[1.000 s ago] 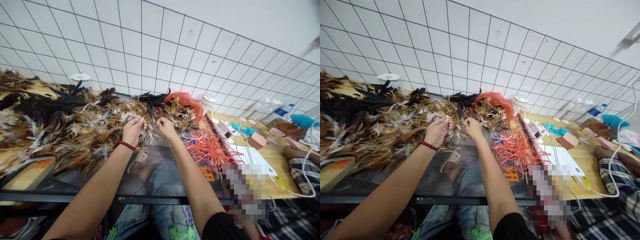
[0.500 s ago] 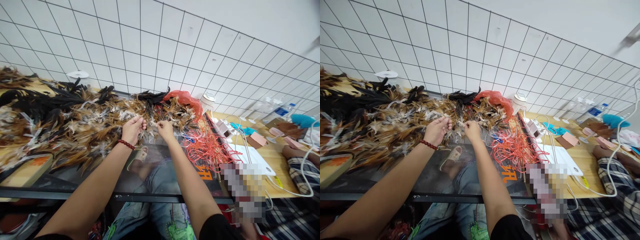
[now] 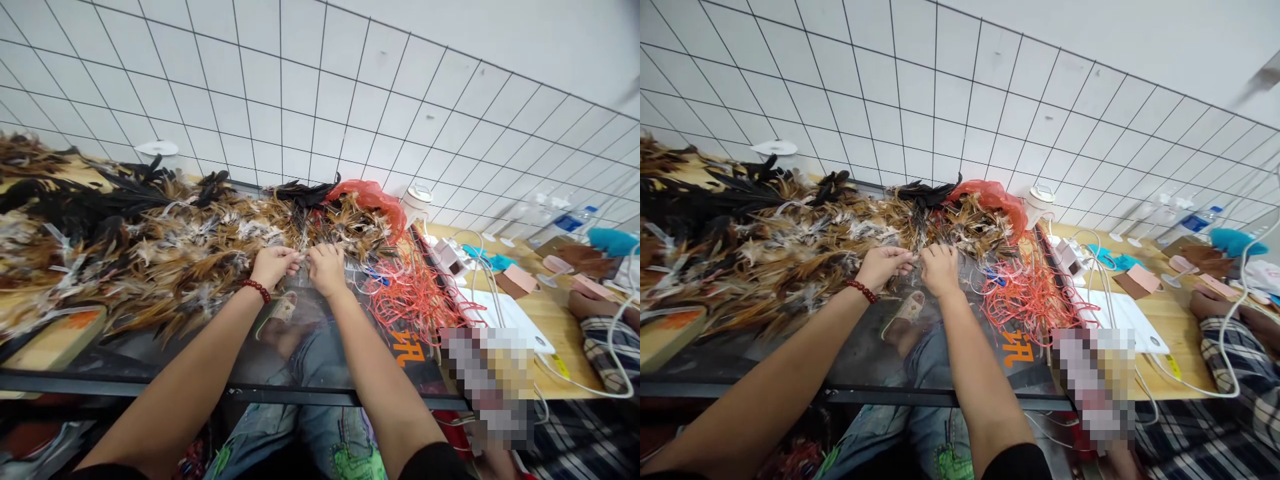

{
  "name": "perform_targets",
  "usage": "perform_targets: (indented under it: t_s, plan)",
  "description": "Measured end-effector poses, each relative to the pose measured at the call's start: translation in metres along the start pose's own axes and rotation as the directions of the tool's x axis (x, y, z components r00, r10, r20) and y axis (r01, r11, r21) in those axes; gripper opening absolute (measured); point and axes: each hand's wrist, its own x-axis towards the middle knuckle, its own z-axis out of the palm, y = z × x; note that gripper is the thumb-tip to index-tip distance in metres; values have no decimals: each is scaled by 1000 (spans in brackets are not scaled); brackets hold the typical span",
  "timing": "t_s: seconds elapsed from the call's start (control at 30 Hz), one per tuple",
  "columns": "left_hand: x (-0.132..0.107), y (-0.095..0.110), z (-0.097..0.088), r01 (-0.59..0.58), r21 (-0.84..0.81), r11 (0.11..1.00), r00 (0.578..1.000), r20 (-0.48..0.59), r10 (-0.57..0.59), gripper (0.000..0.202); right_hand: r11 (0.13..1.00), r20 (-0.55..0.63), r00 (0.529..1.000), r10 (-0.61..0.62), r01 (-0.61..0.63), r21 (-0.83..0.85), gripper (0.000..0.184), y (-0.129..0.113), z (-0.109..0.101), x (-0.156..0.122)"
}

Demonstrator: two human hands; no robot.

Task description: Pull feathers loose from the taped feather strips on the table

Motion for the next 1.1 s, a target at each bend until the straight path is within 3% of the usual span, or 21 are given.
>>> perform_targets:
  t_s: [0.2, 0.33, 0.4, 0.53, 0.67, 0.93, 1.1]
  plan:
    - [1, -5, 1, 17, 97, 995, 997, 78, -24, 21, 1000, -28, 1000, -1, 0, -11, 24, -1, -3, 0]
    - [-1, -4, 2, 16, 229, 973, 981, 186, -60, 20, 1000, -40, 999, -4, 5, 30, 24, -3, -5, 1]
    - [-3, 0, 1, -4, 168, 986, 985, 169, -25, 20, 996, -68, 996, 53, -48, 71, 26, -2, -4, 1]
    - [-3, 11, -4, -38, -128, 991, 999, 12, 40, 15, 968, -105, 971, 214, -197, 152, 27, 4, 3, 0]
    - [-1, 20, -9, -100, -288, 952, 994, -75, 81, 12, 955, -69, 969, 236, -218, 201, 23, 8, 8, 0]
    - [-2, 19, -8, -85, -314, 945, 993, -104, 54, 11, 978, 83, 993, 78, -92, 185, 15, 1, 10, -1]
    - [-1, 14, -8, -38, -300, 953, 998, -57, 22, 14, 979, 125, 988, 88, -108, 172, 12, 2, 13, 0]
